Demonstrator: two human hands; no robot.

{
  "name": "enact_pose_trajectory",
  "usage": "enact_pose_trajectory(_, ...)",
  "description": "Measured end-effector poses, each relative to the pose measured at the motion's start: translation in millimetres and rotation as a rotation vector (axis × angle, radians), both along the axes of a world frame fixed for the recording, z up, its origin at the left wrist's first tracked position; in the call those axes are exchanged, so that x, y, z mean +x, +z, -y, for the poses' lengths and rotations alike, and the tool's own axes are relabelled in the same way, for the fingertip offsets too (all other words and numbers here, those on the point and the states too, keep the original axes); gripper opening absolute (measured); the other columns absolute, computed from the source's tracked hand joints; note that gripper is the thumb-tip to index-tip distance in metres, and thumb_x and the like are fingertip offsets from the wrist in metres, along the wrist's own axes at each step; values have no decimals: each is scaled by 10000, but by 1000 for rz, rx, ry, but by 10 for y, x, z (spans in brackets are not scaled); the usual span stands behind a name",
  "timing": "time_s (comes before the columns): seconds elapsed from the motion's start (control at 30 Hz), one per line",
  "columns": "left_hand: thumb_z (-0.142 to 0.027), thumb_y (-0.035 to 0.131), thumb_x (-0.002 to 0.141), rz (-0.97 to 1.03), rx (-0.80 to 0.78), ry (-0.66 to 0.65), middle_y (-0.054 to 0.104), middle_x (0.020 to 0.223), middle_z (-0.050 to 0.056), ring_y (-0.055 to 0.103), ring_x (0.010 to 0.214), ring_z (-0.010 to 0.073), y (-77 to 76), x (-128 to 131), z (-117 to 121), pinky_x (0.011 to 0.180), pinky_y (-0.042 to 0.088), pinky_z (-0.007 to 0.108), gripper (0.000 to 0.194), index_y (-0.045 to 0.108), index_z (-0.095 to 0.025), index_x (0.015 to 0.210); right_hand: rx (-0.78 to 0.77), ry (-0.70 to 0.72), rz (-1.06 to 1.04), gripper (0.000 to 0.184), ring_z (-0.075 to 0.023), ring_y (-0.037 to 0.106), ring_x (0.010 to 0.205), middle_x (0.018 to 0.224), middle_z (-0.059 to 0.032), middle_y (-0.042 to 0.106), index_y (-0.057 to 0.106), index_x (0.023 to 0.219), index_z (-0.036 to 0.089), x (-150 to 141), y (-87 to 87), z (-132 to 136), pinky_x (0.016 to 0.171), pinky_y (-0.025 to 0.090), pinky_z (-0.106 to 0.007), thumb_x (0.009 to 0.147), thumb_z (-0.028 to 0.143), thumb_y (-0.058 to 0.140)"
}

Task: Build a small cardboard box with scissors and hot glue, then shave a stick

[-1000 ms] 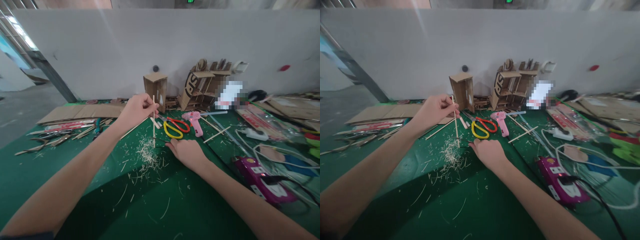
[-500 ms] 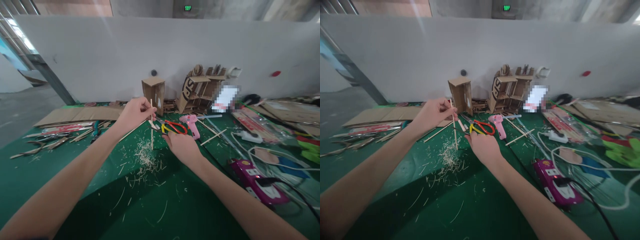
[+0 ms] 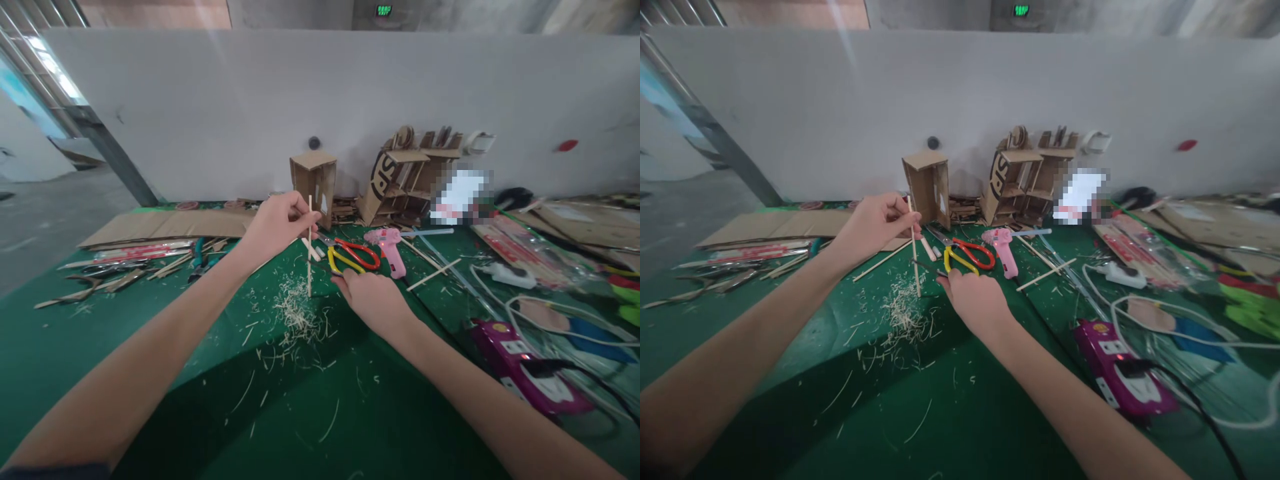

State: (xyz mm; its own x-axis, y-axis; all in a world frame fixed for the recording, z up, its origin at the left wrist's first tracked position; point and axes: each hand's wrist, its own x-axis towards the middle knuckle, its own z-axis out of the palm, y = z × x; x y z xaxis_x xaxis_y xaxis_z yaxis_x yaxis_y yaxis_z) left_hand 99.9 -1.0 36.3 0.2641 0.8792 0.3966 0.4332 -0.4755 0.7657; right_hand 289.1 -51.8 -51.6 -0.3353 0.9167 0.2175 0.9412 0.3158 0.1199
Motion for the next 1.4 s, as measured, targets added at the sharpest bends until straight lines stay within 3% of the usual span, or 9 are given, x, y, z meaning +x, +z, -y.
enact_pose_trajectory(0.1, -358, 585, 856, 7, 0, -6, 705, 717, 58, 712, 709, 164, 0, 1, -4, 652, 576, 273, 234, 483, -184, 739, -48, 35, 22, 404, -172, 586, 509, 630, -58, 646, 627, 893, 169, -10, -9, 15, 468, 176, -271, 985, 442, 343)
enact_pose_trajectory(0.27, -327, 594, 853, 41, -5, -28, 697, 718, 54, 709, 700, 154, -16, 12, -2, 660, 585, 270, 223, 477, -180, 733, 60, -26, -37, 457, -171, 579, 515, 647, -77, 649, 619, 909, 148, -33, 52, -24, 461, 169, -271, 1000, 429, 269)
enact_pose_trajectory(0.47, -327, 593, 855, 29, -10, -8, 701, 729, 56, 710, 709, 158, -2, 14, 21, 659, 582, 270, 219, 477, -181, 740, -77, 44, 43, 399, -178, 593, 523, 629, -65, 647, 631, 864, 175, -38, -17, 46, 478, 185, -263, 974, 452, 365)
enact_pose_trajectory(0.63, -336, 585, 859, -17, 6, 7, 708, 727, 54, 710, 705, 157, 8, 16, 28, 673, 581, 279, 221, 483, -181, 740, 63, -21, -28, 458, -170, 587, 529, 659, -83, 651, 619, 926, 153, -53, 28, 5, 480, 188, -256, 998, 432, 263)
enact_pose_trajectory(0.8, -329, 573, 867, 11, 9, 3, 706, 755, 60, 714, 734, 165, 1, 12, 24, 657, 579, 272, 212, 476, -183, 748, -60, 21, 42, 398, -177, 598, 518, 605, -65, 642, 625, 852, 171, -53, -25, 51, 484, 208, -251, 972, 447, 365)
enact_pose_trajectory(1.0, -329, 584, 860, -12, 48, 12, 695, 722, 49, 712, 709, 161, -8, 6, 21, 656, 574, 270, 216, 487, -182, 736, 88, -52, -11, 482, -175, 584, 496, 596, -65, 639, 623, 909, 169, -36, 39, 21, 467, 174, -264, 1001, 446, 239)
enact_pose_trajectory(1.17, -325, 579, 864, 10, 26, 14, 698, 765, 56, 711, 719, 159, -14, 2, 1, 651, 570, 264, 212, 474, -183, 746, -61, 15, 52, 386, -175, 604, 519, 608, -53, 654, 625, 836, 184, -56, -32, 73, 473, 159, -262, 970, 449, 379)
enact_pose_trajectory(1.4, -323, 597, 850, 12, 3, 23, 698, 749, 52, 710, 711, 159, 14, 18, 29, 649, 574, 264, 211, 481, -182, 744, 110, -31, 0, 461, -160, 577, 485, 600, -58, 635, 614, 893, 163, -58, 30, -8, 463, 141, -272, 996, 443, 262)
